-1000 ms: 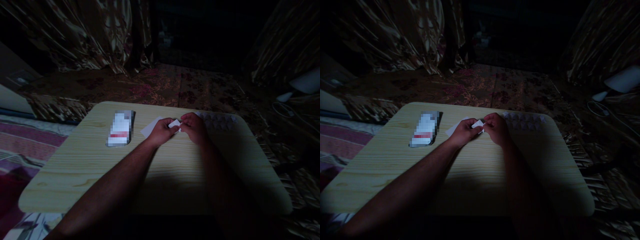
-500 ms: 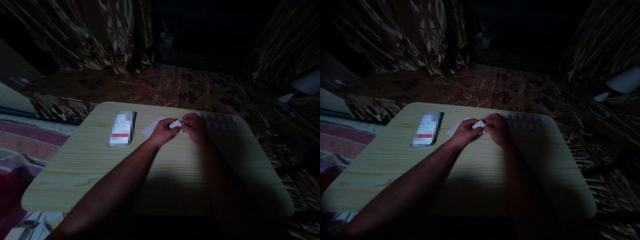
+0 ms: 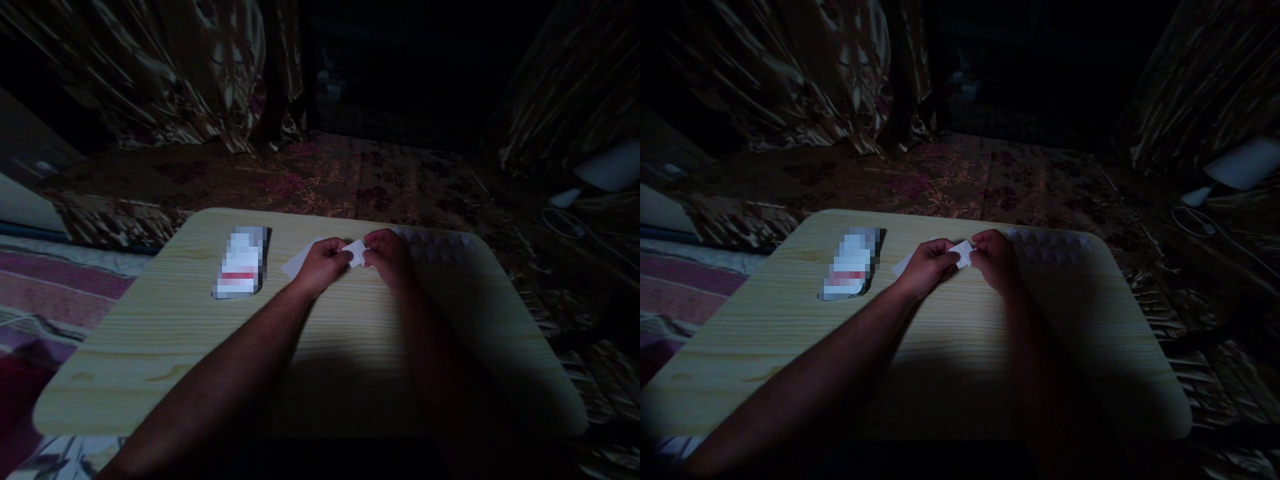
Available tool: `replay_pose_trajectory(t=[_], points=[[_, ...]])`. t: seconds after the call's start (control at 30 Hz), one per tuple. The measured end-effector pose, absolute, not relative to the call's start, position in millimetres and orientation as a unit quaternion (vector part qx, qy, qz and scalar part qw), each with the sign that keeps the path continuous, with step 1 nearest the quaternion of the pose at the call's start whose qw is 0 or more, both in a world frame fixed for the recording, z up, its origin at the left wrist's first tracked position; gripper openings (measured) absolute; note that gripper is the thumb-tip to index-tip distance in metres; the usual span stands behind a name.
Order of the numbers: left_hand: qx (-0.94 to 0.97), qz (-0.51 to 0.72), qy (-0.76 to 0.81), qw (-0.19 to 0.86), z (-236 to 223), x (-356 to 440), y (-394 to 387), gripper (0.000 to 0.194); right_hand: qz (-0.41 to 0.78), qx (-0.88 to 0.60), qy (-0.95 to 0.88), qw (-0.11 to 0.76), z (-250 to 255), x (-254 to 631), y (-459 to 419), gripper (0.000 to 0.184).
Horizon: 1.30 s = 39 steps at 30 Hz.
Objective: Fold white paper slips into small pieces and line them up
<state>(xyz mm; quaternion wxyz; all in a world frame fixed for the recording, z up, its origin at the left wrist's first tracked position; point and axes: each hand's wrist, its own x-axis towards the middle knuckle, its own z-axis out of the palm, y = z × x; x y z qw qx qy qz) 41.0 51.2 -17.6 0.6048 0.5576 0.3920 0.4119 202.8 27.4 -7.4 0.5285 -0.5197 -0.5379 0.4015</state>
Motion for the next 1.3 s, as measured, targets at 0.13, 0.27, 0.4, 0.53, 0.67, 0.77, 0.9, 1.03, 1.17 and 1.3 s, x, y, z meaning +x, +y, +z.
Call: replay_pose_trajectory(t=[0.13, 0.27, 0.4, 0.53, 0.67, 0.77, 0.9, 1.03, 1.17, 1.3], points=[[0.558, 0.411, 0.394, 0.603, -16.3, 41.6, 49.9, 0.018, 0.391, -0.522, -0.554, 0.517, -5.4, 202.0, 25.3, 0.030], [0.566, 0.411, 0.394, 0.597, -15.2, 41.6, 49.2, 0.018, 0.377, -0.522, -0.561, 0.520, -5.6, 202.1, 25.9, 0.030], [0.569, 0.416, 0.390, 0.593, -14.2, 41.8, 49.4, 0.016, 0.372, -0.521, -0.558, 0.528, -8.2, 201.3, 27.1, 0.029], [0.560, 0.421, 0.401, 0.590, -11.3, 43.1, 47.9, 0.015, 0.374, -0.527, -0.564, 0.515, -10.6, 200.6, 27.7, 0.029], [0.563, 0.421, 0.409, 0.582, -7.7, 43.9, 44.4, 0.016, 0.346, -0.534, -0.580, 0.509, -11.0, 200.7, 27.9, 0.028], [0.568, 0.421, 0.404, 0.581, -5.8, 43.0, 42.9, 0.017, 0.340, -0.536, -0.583, 0.508, -9.2, 200.5, 27.5, 0.029], [0.570, 0.414, 0.388, 0.594, -5.1, 40.9, 43.7, 0.020, 0.347, -0.535, -0.586, 0.501, -6.8, 200.1, 26.1, 0.030], [0.568, 0.415, 0.374, 0.605, -6.1, 40.8, 44.6, 0.027, 0.343, -0.540, -0.596, 0.485, -6.6, 200.1, 24.9, 0.030], [0.548, 0.428, 0.389, 0.604, -7.3, 43.0, 44.5, 0.027, 0.327, -0.540, -0.620, 0.466, -5.5, 200.1, 24.4, 0.026], [0.517, 0.425, 0.395, 0.629, -9.8, 42.6, 48.2, 0.026, 0.349, -0.539, -0.596, 0.483, -4.5, 199.5, 24.6, 0.025]])
